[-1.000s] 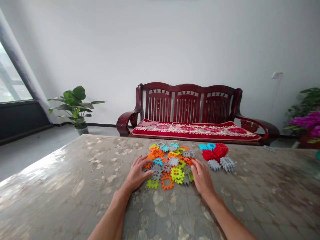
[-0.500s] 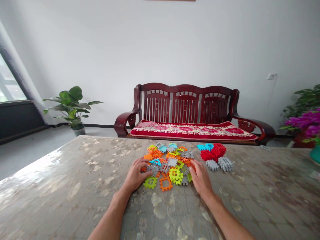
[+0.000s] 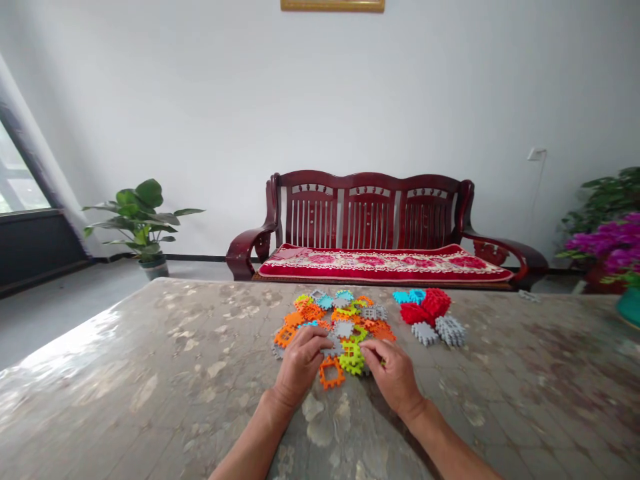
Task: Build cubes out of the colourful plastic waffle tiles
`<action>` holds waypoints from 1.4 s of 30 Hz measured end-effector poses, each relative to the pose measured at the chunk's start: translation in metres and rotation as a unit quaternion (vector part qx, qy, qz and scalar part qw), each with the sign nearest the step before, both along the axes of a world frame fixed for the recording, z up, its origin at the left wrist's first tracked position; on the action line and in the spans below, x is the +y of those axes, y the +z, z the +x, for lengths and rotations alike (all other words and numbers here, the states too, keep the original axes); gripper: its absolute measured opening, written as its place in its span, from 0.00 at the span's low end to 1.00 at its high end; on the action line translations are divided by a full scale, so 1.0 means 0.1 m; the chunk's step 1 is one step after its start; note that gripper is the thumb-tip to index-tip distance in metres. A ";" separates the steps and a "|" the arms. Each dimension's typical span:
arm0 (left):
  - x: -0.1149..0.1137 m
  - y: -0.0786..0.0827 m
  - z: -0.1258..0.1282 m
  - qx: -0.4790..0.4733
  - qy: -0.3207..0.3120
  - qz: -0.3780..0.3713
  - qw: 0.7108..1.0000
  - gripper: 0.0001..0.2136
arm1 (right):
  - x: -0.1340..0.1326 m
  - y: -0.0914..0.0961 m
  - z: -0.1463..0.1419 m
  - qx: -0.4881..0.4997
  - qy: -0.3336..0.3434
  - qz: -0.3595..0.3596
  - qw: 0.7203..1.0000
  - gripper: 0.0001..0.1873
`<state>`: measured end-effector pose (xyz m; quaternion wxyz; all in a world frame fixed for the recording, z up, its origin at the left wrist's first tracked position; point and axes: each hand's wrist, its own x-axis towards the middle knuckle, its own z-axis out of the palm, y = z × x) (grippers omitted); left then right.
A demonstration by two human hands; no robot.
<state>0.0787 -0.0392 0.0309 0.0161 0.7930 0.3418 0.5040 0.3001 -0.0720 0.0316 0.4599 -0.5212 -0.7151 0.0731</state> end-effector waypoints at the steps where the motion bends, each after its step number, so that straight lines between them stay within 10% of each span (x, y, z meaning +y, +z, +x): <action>1: -0.01 0.00 0.01 -0.001 0.004 0.010 1.000 0.19 | -0.02 0.01 -0.06 0.022 0.014 -0.031 0.999 0.13; 16: 0.05 -0.07 0.01 0.013 0.057 0.013 0.998 0.12 | 0.09 0.08 -0.30 0.347 0.072 -0.184 0.917 0.23; 27: 0.34 -0.12 -0.59 -0.019 0.396 -0.242 0.886 0.19 | 0.39 -0.06 0.77 0.074 -0.194 -0.017 0.978 0.21; 42: 0.34 -0.05 -0.59 0.100 0.344 -0.349 0.866 0.19 | 0.45 -0.41 0.81 0.052 -0.166 -0.106 0.979 0.29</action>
